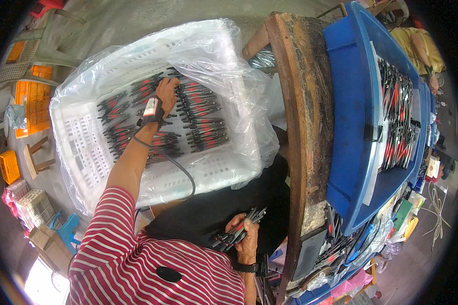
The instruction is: The person uses a blue heat gun to apply heat to the tip of each pen, then places the heated pens into a white basket. The process is repeated for multiple pens in a repetitive cycle.
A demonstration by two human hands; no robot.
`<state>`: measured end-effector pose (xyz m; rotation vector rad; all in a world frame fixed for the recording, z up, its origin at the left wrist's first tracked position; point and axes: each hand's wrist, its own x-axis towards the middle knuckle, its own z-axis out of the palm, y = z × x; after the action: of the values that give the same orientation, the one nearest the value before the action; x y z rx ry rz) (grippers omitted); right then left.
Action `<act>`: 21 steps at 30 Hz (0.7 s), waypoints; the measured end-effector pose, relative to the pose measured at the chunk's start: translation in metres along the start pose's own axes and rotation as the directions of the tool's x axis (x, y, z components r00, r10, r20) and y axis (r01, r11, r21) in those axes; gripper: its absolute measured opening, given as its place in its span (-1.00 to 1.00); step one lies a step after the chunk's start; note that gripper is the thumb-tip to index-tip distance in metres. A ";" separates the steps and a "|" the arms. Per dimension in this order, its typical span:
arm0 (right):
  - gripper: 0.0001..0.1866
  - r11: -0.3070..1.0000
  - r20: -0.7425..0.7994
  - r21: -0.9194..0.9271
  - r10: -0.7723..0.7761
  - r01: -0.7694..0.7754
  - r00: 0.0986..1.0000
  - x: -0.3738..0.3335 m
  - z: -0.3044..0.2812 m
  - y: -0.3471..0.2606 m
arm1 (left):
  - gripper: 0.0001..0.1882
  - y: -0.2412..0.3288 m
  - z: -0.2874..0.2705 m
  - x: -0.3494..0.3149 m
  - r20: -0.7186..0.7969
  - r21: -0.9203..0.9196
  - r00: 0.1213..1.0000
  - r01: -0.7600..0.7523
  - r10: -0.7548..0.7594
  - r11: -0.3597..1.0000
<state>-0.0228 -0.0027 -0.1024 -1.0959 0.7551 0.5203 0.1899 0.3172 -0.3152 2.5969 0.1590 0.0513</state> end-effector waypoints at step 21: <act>-0.53 0.999 0.018 0.011 0.045 -0.045 0.999 -0.001 -0.003 -0.001 | -0.53 0.004 0.003 0.021 0.005 0.101 0.997 0.078 -0.079 0.992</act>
<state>-0.0234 -0.0061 -0.1018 -1.0644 0.7675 0.5624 0.2116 0.3151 -0.3161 2.6884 0.2663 0.0036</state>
